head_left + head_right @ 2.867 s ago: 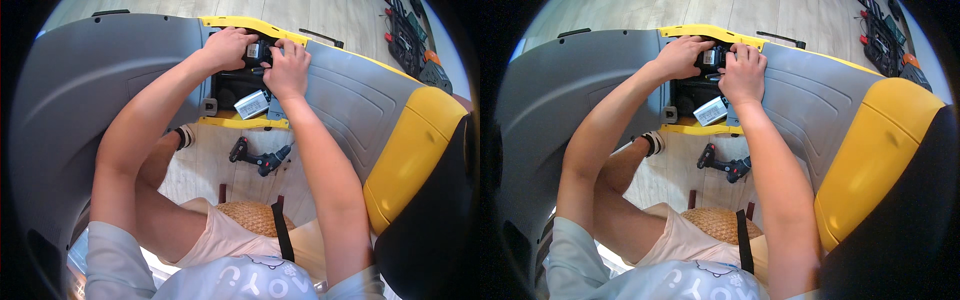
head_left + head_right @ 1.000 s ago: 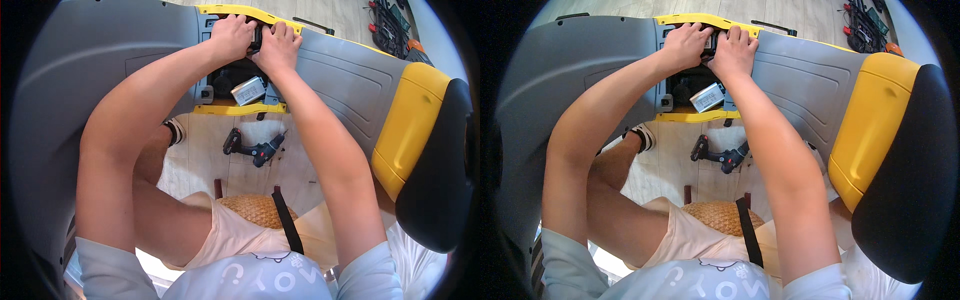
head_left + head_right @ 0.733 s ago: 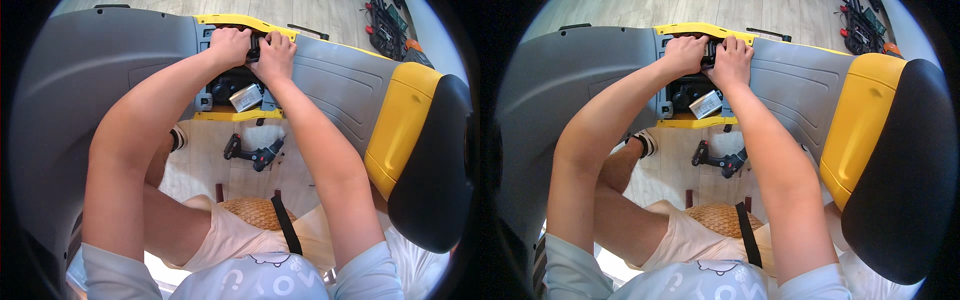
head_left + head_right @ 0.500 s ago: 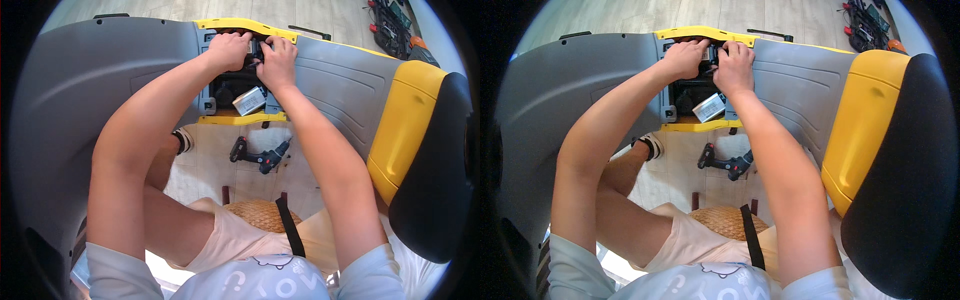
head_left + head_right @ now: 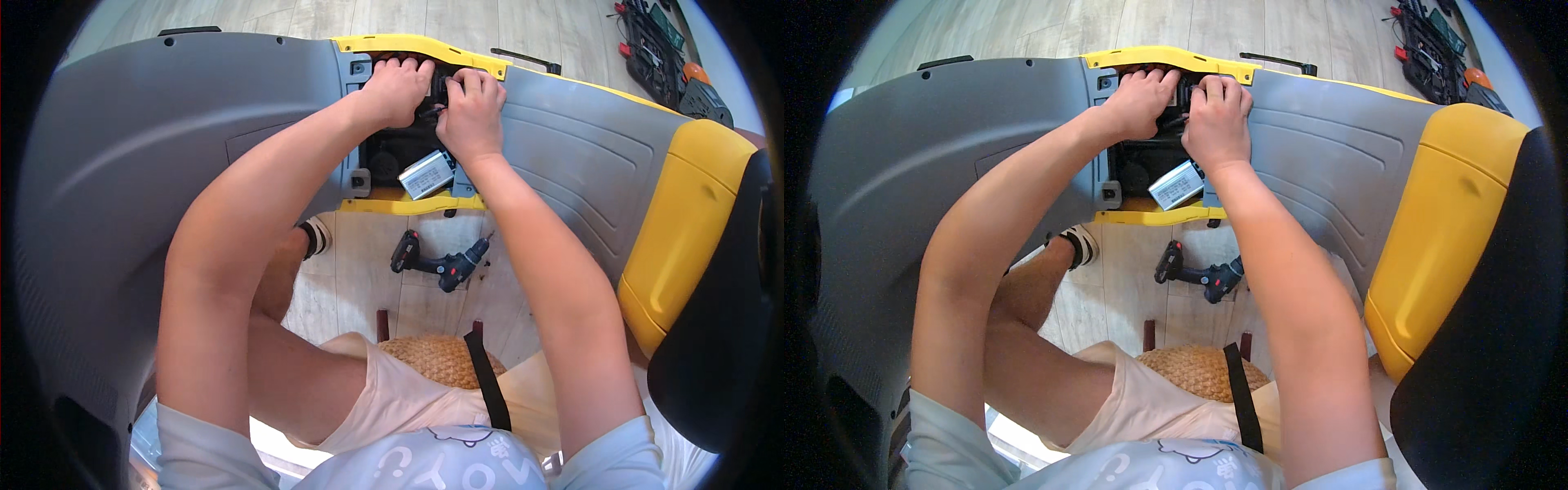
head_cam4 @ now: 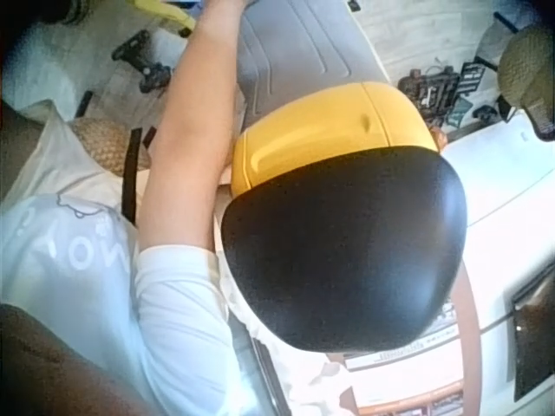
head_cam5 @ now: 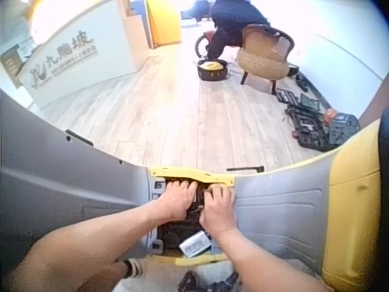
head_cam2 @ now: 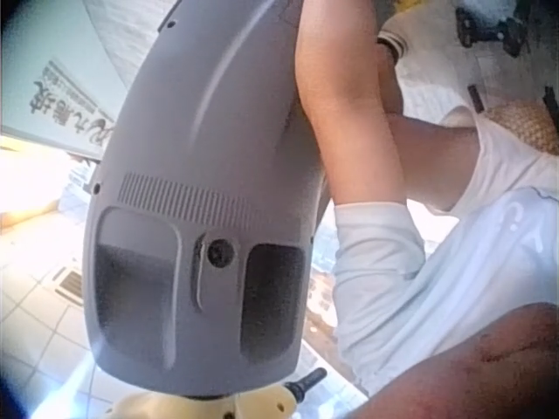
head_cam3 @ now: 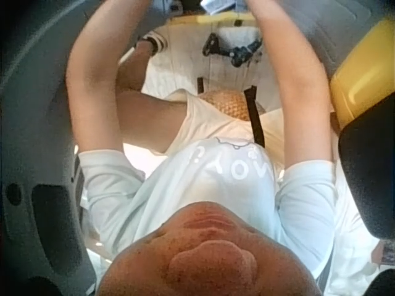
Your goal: Connecting and installing electrical components or a battery into a yellow scooter.
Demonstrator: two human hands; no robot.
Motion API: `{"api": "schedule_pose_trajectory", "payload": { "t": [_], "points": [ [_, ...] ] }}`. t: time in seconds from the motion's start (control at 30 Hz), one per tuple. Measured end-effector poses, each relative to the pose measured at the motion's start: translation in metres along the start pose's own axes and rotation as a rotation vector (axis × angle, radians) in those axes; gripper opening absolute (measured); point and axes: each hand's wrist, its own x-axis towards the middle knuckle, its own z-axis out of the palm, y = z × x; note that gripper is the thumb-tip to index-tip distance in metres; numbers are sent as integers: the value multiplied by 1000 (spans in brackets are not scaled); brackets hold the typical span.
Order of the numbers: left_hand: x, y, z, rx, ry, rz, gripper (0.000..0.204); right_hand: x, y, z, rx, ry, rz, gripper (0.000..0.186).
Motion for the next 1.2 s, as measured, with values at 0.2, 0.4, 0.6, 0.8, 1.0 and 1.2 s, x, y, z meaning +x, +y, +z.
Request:
{"api": "schedule_pose_trajectory", "payload": {
  "t": [0.2, 0.4, 0.6, 0.8, 1.0, 1.2],
  "points": [
    [6, 7, -11, -33, -148, -22, 73, -3, 3, 2, 33, 20, 14, 33],
    [11, 12, -1, 98, -111, -53, 68, 0, 2, -1, 11, 8, 24, 32],
    [8, 3, -11, -38, -199, -45, 86, 4, -3, -5, 72, 10, 66, 28],
    [2, -2, 2, -12, 60, 17, 86, 4, -3, -4, 50, 12, 94, 25],
    [-4, -1, 2, -108, 193, 33, 72, 2, -5, -3, 70, 9, 77, 27],
    [-1, 4, 5, -53, 306, 54, 67, -2, 1, -4, 173, 60, 97, 36]
  ]
}}
